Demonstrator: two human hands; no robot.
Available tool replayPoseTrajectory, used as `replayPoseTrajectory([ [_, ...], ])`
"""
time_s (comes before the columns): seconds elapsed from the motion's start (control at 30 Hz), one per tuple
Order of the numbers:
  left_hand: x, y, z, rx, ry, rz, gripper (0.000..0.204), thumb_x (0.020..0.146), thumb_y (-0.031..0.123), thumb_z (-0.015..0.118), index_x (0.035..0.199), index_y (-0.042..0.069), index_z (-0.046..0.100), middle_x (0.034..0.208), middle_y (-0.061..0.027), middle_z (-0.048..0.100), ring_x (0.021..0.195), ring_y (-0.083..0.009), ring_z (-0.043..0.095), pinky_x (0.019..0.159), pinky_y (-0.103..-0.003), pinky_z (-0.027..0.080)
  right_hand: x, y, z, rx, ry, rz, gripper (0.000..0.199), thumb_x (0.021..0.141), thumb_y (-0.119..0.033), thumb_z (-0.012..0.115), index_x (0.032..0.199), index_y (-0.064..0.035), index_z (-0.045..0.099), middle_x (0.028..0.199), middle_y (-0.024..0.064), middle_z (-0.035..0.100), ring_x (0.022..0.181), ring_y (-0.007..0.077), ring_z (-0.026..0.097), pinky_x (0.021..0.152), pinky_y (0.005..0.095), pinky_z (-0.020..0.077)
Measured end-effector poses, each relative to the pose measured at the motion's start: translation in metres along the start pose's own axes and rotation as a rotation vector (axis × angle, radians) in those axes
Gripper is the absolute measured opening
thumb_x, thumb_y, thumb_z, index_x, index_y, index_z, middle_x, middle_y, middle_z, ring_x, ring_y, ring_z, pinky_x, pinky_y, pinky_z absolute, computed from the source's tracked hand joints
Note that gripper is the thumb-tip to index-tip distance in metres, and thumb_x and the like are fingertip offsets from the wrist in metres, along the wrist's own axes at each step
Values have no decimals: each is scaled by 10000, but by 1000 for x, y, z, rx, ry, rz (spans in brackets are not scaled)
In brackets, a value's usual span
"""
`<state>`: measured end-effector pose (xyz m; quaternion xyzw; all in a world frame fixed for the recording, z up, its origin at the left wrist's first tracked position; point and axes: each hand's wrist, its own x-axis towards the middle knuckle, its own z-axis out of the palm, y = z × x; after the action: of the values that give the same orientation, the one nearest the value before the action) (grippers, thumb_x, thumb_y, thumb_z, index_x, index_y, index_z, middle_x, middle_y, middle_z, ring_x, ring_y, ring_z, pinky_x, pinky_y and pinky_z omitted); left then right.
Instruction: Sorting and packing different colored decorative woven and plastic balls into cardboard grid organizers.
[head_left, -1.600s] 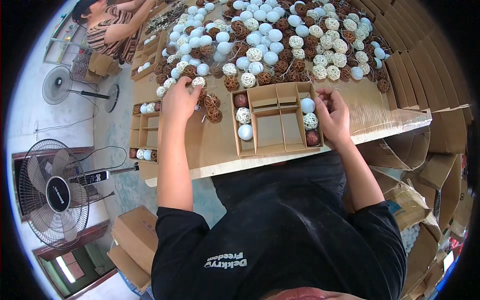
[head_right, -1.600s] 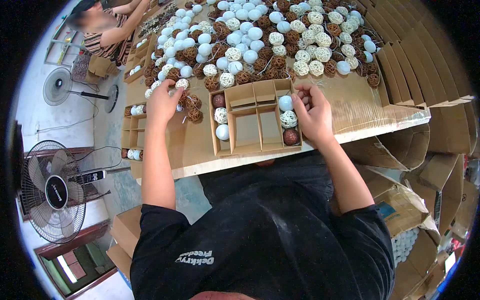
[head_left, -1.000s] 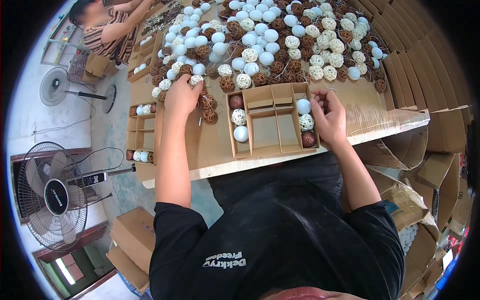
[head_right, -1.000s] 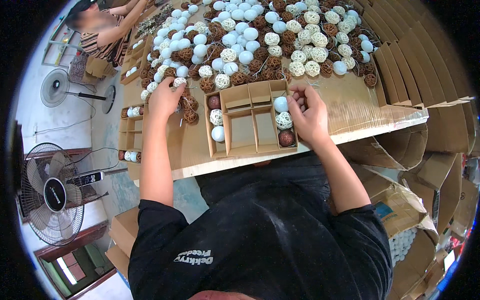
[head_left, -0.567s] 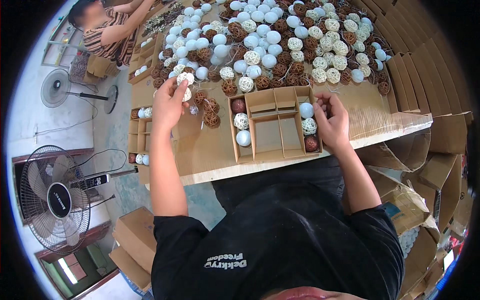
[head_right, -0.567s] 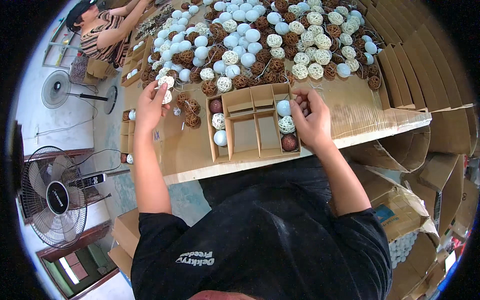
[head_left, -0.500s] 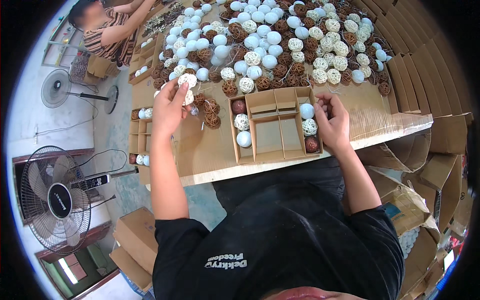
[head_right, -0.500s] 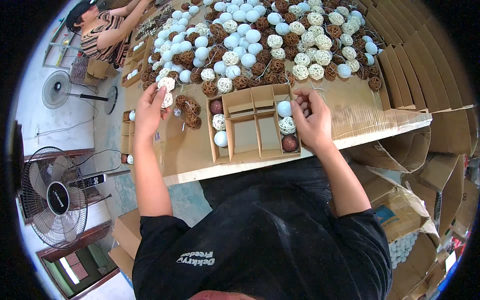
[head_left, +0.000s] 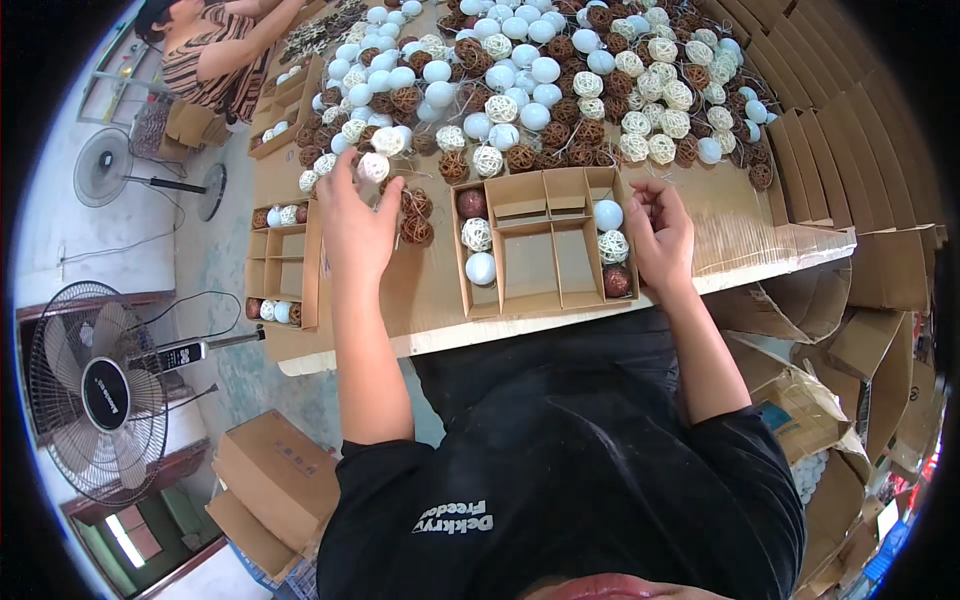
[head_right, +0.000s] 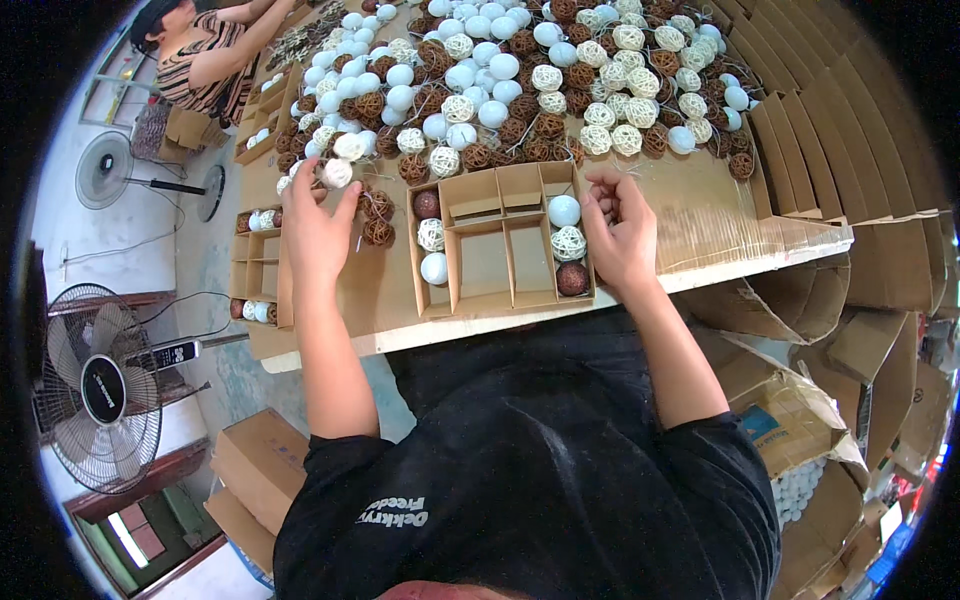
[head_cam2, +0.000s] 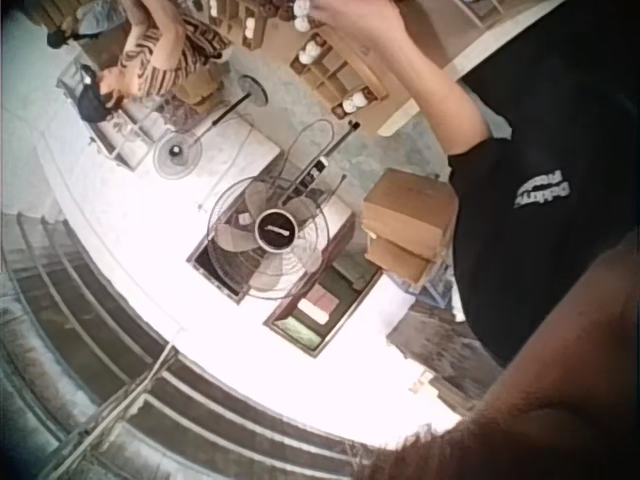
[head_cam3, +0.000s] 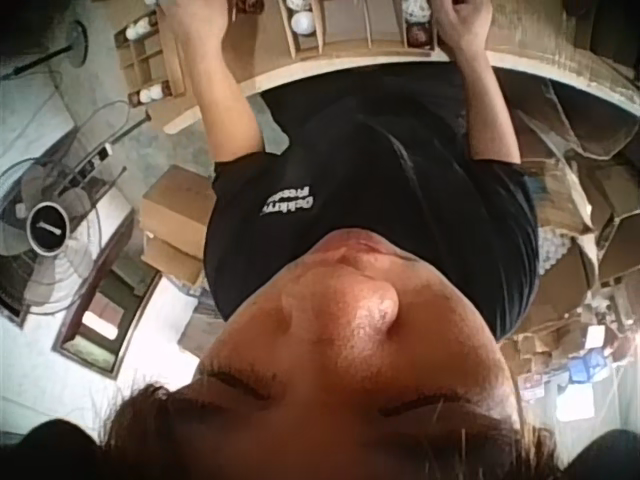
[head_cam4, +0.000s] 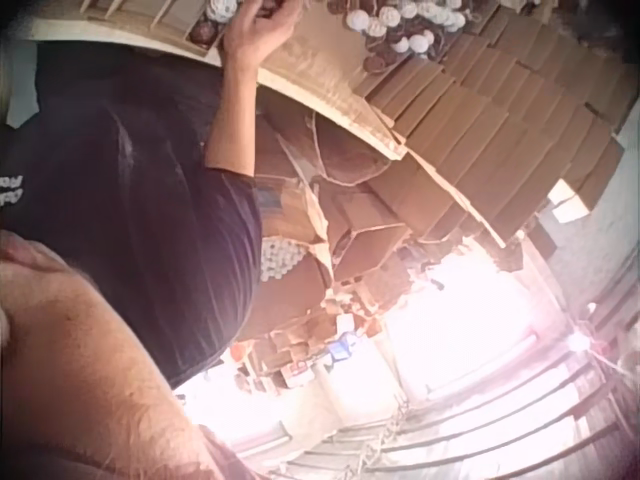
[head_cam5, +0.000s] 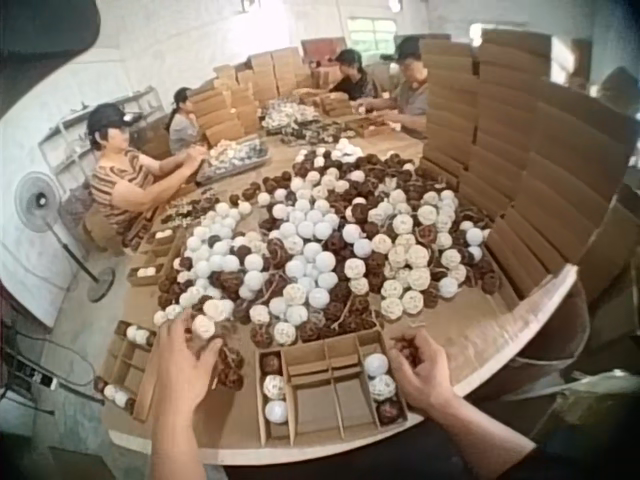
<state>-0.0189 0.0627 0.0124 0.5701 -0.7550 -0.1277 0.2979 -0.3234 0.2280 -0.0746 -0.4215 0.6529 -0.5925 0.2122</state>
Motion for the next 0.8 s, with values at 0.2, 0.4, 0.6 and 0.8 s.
replayPoseTrajectory([
  [0.2, -28, -5, 30, 259, -109, 39, 666, 900, 359, 805, 1419, 59, 516, 1245, -245, 594, 1154, -436, 618, 949, -510, 530, 0, 0, -2, -8, 17, -12, 230, 987, -67, 674, 1203, 8, 652, 917, 3, 629, 750, 56, 545, 693, 230, 484],
  [0.4, -47, -10, 39, 257, -7, 80, 474, 952, 251, 745, 1362, 58, 606, 1213, -201, 613, 1074, -416, 655, 883, -490, 553, 1, -5, 1, 17, 13, -5, 222, 1003, -85, 669, 1201, 13, 648, 916, 1, 631, 756, 53, 548, 694, 232, 485],
  [0.6, -40, 23, 1, -62, 78, 455, 499, 881, 202, 824, 1344, 105, 667, 1151, -120, 656, 1008, -321, 677, 820, -410, 564, -2, -7, -6, 107, 135, -4, 158, 1020, -84, 659, 1153, 1, 670, 895, -19, 634, 765, 41, 547, 676, 225, 460],
  [0.8, -49, 61, 1, -362, -152, 770, 628, 716, 100, 924, 1309, 133, 722, 1105, -71, 644, 914, -233, 671, 757, -356, 566, 0, -95, 18, 539, -590, 152, 386, 1003, -195, 730, 1336, -22, 640, 975, 7, 674, 841, 71, 610, 728, 243, 504],
])
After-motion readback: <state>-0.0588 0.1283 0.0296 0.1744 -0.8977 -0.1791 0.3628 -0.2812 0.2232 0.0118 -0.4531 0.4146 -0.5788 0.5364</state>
